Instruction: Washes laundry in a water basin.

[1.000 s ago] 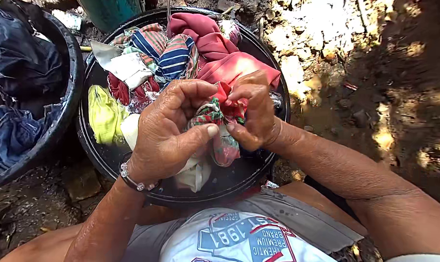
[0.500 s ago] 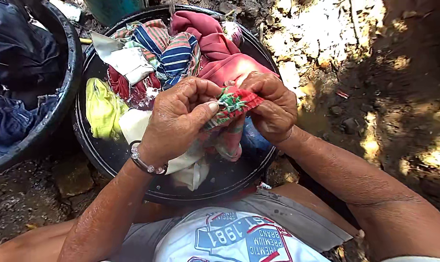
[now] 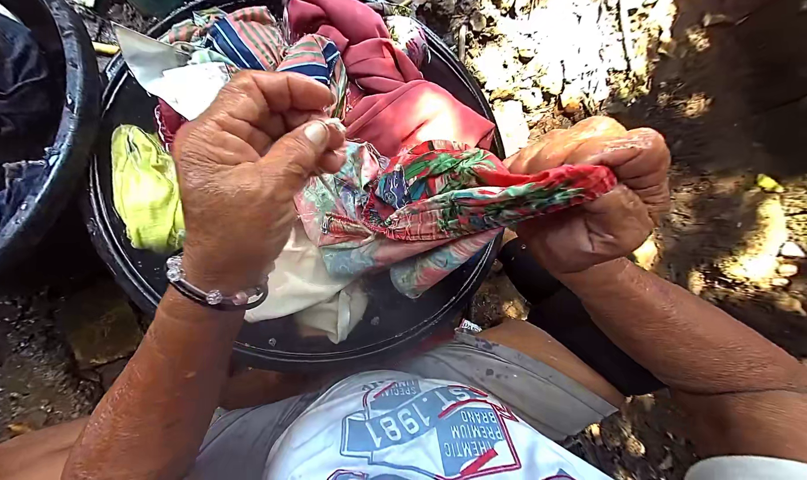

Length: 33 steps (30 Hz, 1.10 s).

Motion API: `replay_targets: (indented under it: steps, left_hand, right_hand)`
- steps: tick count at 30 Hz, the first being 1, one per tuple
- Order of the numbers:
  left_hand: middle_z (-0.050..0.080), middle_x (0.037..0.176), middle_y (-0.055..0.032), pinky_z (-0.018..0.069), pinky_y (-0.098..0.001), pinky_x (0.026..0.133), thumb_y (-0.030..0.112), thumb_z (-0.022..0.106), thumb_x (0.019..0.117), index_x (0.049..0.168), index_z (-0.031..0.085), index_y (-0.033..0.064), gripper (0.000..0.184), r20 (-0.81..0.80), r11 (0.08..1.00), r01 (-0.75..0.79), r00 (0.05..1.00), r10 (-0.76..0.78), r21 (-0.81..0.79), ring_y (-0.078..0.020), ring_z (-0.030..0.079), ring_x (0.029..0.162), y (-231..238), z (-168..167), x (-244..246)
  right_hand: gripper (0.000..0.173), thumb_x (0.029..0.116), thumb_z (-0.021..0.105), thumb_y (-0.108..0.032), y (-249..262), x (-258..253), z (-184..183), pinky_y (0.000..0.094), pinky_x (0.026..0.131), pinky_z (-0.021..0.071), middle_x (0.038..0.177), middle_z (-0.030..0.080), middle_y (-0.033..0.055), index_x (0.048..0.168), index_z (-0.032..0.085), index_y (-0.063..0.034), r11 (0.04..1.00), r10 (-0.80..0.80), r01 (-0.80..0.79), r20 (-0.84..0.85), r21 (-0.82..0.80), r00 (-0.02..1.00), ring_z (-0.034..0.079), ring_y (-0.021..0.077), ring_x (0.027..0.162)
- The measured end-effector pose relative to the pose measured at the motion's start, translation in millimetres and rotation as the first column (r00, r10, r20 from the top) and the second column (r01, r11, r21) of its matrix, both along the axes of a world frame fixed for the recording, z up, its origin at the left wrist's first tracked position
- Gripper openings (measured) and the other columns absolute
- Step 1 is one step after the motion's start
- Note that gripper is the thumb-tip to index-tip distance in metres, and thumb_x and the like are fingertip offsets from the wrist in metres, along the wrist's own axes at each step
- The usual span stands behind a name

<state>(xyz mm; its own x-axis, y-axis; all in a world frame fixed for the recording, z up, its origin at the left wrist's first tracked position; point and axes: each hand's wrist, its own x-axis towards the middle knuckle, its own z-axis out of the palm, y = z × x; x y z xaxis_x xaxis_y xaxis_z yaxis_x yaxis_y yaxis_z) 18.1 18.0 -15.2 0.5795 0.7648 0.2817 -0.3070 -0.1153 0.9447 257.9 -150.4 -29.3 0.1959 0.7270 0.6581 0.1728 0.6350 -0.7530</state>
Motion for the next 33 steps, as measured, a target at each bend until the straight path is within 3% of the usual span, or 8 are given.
replay_targets:
  steps: [12, 14, 16, 18, 24, 27, 30, 33]
  left_hand:
    - [0.073, 0.089, 0.0047, 0.0644, -0.0297, 0.077, -0.004, 0.053, 0.0985, 0.111, 0.059, 0.0087, 0.018, -0.013, 0.984, -0.175, 0.985, 0.174, -0.025, -0.0109, 0.073, 0.078, 34.6, -7.2, -12.9]
    - [0.070, 0.108, 0.0009, 0.0594, -0.0246, 0.085, 0.003, 0.056, 0.0961, 0.123, 0.056, 0.0021, 0.027, -0.242, 0.962, -0.215, 0.937, 0.252, 0.166, -0.0065, 0.070, 0.093, 46.3, -18.1, -13.3]
    - [0.060, 0.133, -0.0145, 0.0531, -0.0245, 0.092, 0.010, 0.057, 0.0947, 0.137, 0.052, -0.0052, 0.045, -0.435, 0.949, -0.138, 0.863, 0.256, 0.285, -0.0099, 0.064, 0.110, 51.8, -29.6, -12.0]
    - [0.057, 0.139, -0.0210, 0.0543, -0.0301, 0.096, 0.010, 0.061, 0.0928, 0.140, 0.051, -0.0063, 0.051, -0.445, 0.955, -0.017, 0.883, 0.153, 0.295, -0.0166, 0.063, 0.118, 44.1, -39.3, -6.2]
    - [0.068, 0.125, -0.0208, 0.0509, -0.0449, 0.104, 0.006, 0.068, 0.0917, 0.128, 0.064, -0.0055, 0.038, -0.492, 0.821, 0.452, 0.834, -0.249, 0.350, -0.0274, 0.065, 0.118, -4.0, -71.7, 26.0]
    - [0.072, 0.109, -0.0180, 0.0550, -0.0473, 0.092, 0.010, 0.067, 0.0945, 0.120, 0.068, -0.0029, 0.028, -0.602, 0.798, 0.554, 0.729, -0.327, 0.237, -0.0259, 0.070, 0.099, -9.2, -79.1, 32.7]
    - [0.069, 0.084, -0.0064, 0.0536, -0.0312, 0.070, 0.014, 0.066, 0.0960, 0.103, 0.071, 0.0012, 0.016, -0.573, 0.821, 0.519, 0.758, -0.312, 0.239, -0.0096, 0.063, 0.072, -3.6, -73.3, 25.1]
    - [0.071, 0.088, 0.0036, 0.0565, -0.0197, 0.073, 0.013, 0.065, 0.0955, 0.101, 0.072, 0.0048, 0.012, -0.433, 0.881, 0.423, 0.849, -0.304, 0.211, 0.0023, 0.065, 0.077, 14.1, -53.8, 2.7]
  right_hand:
    - [0.025, 0.1008, 0.048, -0.009, -6.1, 11.1, -0.1, 0.0320, 0.083, 0.0577, 0.100, 0.071, -0.0027, 0.105, 0.072, -0.0163, 0.998, -0.058, 0.058, 0.015, -0.018, 0.998, 0.068, 0.0112, 0.093]
    - [0.027, 0.0997, 0.046, -0.009, -2.1, 16.2, 2.3, 0.0233, 0.081, 0.0554, 0.096, 0.070, -0.0099, 0.099, 0.072, -0.0179, 0.984, -0.126, 0.144, 0.164, -0.101, 0.978, 0.066, 0.0020, 0.091]
    - [0.029, 0.0925, 0.044, -0.004, 5.3, 17.0, 9.4, 0.0155, 0.076, 0.0520, 0.088, 0.067, -0.0140, 0.087, 0.071, -0.0156, 0.943, -0.164, 0.236, 0.287, -0.236, 0.944, 0.062, -0.0056, 0.084]
    - [0.028, 0.0865, 0.043, -0.002, 15.0, 16.6, 16.4, 0.0125, 0.066, 0.0492, 0.079, 0.063, -0.0157, 0.078, 0.066, -0.0164, 0.884, -0.144, 0.274, 0.337, -0.379, 0.931, 0.058, -0.0088, 0.073]
    - [0.035, 0.0832, 0.040, -0.003, 33.2, 10.0, 41.7, 0.0150, 0.057, 0.0472, 0.067, 0.062, -0.0163, 0.067, 0.064, -0.0231, 0.846, -0.064, 0.142, 0.166, -0.515, 0.984, 0.056, -0.0065, 0.061]
    - [0.038, 0.0867, 0.040, -0.001, 30.8, 8.5, 63.7, 0.0177, 0.065, 0.0518, 0.072, 0.067, -0.0119, 0.067, 0.065, -0.0215, 0.908, -0.109, 0.128, 0.071, -0.399, 0.991, 0.062, -0.0028, 0.069]
    - [0.036, 0.0878, 0.041, 0.005, 25.9, 17.2, 77.2, 0.0196, 0.070, 0.0552, 0.075, 0.069, -0.0083, 0.070, 0.063, -0.0177, 0.925, -0.243, 0.263, 0.107, -0.272, 0.964, 0.065, 0.0005, 0.073]
    - [0.037, 0.0882, 0.040, 0.005, 26.0, 46.2, 75.1, 0.0225, 0.069, 0.0583, 0.075, 0.071, -0.0042, 0.072, 0.067, -0.0150, 0.940, -0.221, 0.181, -0.113, -0.289, 0.969, 0.068, 0.0036, 0.073]
